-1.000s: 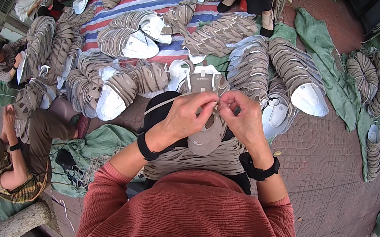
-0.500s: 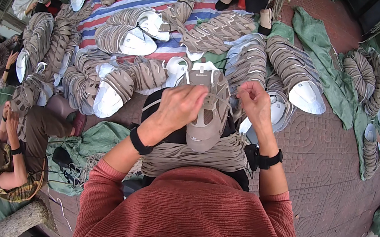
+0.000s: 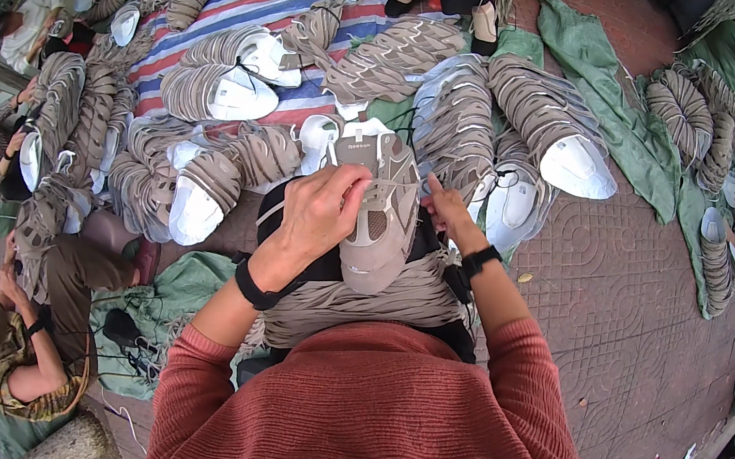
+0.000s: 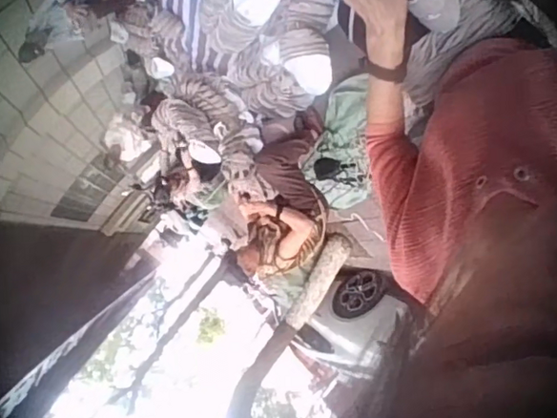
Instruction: Manually lacing shoelaces into shoe uppers.
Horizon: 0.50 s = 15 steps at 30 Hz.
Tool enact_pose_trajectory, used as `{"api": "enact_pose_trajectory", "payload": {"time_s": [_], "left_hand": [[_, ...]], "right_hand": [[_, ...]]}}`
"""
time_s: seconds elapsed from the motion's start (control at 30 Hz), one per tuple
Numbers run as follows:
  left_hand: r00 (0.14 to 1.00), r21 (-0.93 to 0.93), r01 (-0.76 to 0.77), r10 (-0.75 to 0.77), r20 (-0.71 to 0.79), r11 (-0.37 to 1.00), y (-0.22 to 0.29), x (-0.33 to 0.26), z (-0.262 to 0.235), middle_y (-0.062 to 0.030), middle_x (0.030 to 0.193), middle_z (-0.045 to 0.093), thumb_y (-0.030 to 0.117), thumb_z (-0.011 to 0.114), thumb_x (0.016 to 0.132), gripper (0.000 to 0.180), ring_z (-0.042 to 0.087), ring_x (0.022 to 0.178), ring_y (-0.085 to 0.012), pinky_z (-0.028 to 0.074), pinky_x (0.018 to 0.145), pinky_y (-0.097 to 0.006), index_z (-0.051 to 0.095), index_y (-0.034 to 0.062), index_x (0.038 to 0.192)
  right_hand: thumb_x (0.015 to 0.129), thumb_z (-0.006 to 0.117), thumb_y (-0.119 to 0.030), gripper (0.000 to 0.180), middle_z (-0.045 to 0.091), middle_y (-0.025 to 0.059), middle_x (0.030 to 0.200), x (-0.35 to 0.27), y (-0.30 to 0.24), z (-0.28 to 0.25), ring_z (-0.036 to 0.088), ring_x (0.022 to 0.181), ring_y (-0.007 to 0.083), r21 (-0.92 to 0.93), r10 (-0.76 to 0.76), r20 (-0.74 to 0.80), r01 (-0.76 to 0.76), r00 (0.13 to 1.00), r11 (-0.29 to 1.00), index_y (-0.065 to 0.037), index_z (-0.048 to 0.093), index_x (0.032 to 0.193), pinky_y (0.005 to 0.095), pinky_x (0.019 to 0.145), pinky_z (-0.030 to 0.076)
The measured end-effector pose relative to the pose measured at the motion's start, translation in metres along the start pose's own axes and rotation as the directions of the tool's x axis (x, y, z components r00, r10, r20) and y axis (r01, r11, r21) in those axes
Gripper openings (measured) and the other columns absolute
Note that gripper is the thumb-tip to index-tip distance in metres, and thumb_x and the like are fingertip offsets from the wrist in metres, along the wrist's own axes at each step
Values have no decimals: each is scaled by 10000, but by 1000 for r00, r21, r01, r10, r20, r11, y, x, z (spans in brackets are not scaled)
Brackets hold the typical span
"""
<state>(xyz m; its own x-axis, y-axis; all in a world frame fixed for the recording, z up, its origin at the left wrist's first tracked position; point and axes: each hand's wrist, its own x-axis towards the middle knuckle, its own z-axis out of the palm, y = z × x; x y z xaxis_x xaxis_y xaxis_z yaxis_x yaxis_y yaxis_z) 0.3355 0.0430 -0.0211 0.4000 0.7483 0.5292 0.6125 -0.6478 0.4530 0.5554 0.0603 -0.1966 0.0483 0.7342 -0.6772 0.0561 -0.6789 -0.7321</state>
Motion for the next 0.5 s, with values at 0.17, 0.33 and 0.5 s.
{"api": "enact_pose_trajectory", "payload": {"time_s": [0.17,0.33,0.5], "left_hand": [[996,-85,84,-84,-1,993,-1,-4,-6,-75,706,631,36,619,793,68,603,556,-155,444,459,-246,604,35,859],[985,-102,161,-167,-47,982,-17,-11,-20,-57,697,636,51,610,803,65,600,550,-146,438,460,-242,608,41,867],[959,-164,267,-279,-57,950,-38,-15,-26,-46,687,636,65,616,796,66,584,532,-154,421,463,-252,614,55,860]], "right_hand": [[851,565,-364,305,412,-47,548,23,-18,9,293,412,68,214,162,224,-211,961,954,-110,518,688,236,409,252],[834,586,-147,211,377,-71,541,29,-21,-3,288,432,74,471,130,167,-195,977,860,-139,479,652,258,437,263],[824,601,-113,83,342,-65,547,-16,-61,-53,263,446,72,834,-187,132,-7,973,551,-62,589,888,230,461,257]]}}
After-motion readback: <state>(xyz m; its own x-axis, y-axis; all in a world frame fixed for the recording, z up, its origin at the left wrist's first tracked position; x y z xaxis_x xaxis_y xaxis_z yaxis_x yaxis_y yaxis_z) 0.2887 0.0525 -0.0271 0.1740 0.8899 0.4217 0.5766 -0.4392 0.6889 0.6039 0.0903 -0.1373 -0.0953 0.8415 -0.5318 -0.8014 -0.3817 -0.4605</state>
